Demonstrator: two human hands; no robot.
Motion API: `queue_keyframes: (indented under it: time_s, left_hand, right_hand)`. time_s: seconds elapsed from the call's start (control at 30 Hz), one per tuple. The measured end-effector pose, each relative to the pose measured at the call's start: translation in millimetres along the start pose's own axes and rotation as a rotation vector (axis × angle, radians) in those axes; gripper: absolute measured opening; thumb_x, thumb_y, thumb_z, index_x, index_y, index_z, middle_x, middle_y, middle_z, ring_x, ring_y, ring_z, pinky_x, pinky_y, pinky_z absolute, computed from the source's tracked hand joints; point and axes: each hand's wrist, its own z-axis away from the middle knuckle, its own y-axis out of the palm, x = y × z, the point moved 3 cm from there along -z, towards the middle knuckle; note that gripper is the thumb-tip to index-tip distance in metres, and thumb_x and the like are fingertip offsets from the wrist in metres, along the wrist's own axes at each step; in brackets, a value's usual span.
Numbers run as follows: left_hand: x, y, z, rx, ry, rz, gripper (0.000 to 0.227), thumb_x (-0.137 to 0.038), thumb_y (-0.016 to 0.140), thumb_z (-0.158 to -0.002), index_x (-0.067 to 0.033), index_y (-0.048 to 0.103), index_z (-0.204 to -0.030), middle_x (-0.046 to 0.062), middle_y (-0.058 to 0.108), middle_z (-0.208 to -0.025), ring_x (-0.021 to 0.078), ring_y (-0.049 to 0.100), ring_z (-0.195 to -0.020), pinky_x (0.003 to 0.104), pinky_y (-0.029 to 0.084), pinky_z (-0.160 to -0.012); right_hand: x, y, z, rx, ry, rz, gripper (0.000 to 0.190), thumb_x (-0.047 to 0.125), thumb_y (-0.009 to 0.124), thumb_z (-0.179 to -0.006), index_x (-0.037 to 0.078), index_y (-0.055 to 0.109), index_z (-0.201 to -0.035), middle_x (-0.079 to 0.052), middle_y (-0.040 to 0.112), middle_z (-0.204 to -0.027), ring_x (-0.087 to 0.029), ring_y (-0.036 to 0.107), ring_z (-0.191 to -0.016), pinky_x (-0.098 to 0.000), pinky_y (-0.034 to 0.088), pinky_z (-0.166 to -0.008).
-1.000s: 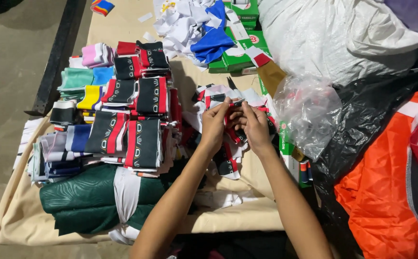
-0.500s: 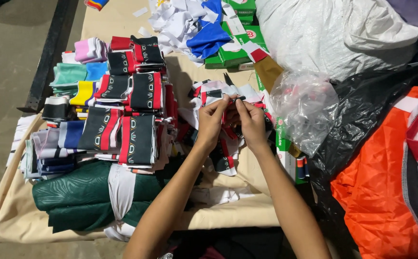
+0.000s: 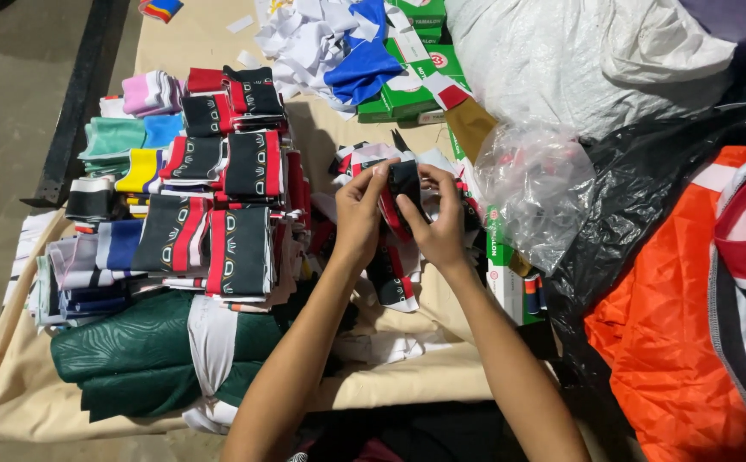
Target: Organizing and stacking fabric labels or trim pieces on a work surface in a factory setting.
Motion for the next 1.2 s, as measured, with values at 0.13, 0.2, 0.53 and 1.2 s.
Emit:
queue_keyframes:
  time_s: [0.13,0.2,0.53,1.2]
  left_hand:
    - [6,-4,-6,-0.010,-0.012,0.066,0.029,-0.020,0.067,-0.101,0.0000,0.074,-0.120,0.018,0.077,-0.101,0.0187,0.072,-0.094,0.037,0.059,-0.089]
    - [6,-9,-8,-0.049,-0.026,0.034,0.028,-0.023,0.066,-0.102,-0.0022,0.075,-0.118,0.016,0.077,-0.097,0.0172,0.071,-0.090,0.038,0.060,-0.086]
    - [-13,13,13,0.119,-0.312,-0.142,0.073,-0.048,0.043,-0.106,0.0124,0.041,-0.147,0.035,0.058,-0.137,0.0450,0.056,-0.131,0.053,0.041,-0.113]
    - [24,-7,-9,0.234,-0.346,0.438,0.048,-0.029,0.058,-0.105,0.0015,0.054,-0.142,0.028,0.062,-0.135,0.0402,0.063,-0.124,0.059,0.051,-0.101]
  right_hand:
    - [-5,4,0,0.093,-0.033,0.088,0.014,0.012,0.073,-0.093,0.004,0.072,-0.104,-0.008,0.067,-0.105,-0.025,0.067,-0.095,-0.0362,0.052,-0.085]
    - [13,5,-2,0.094,0.080,0.053,0.013,0.019,0.073,-0.097,0.009,0.070,-0.089,-0.004,0.062,-0.069,-0.011,0.059,-0.067,-0.0270,0.048,-0.060]
    - [-32,-5,-2,-0.192,0.644,-0.678,0.014,0.022,0.065,-0.101,0.008,0.064,-0.102,-0.013,0.075,-0.084,-0.022,0.076,-0.064,-0.0290,0.065,-0.052]
    - [-17,3,11,0.377,0.637,-0.548,0.012,0.007,0.070,-0.091,-0.003,0.068,-0.085,-0.021,0.065,-0.056,-0.027,0.069,-0.042,-0.0251,0.053,-0.033]
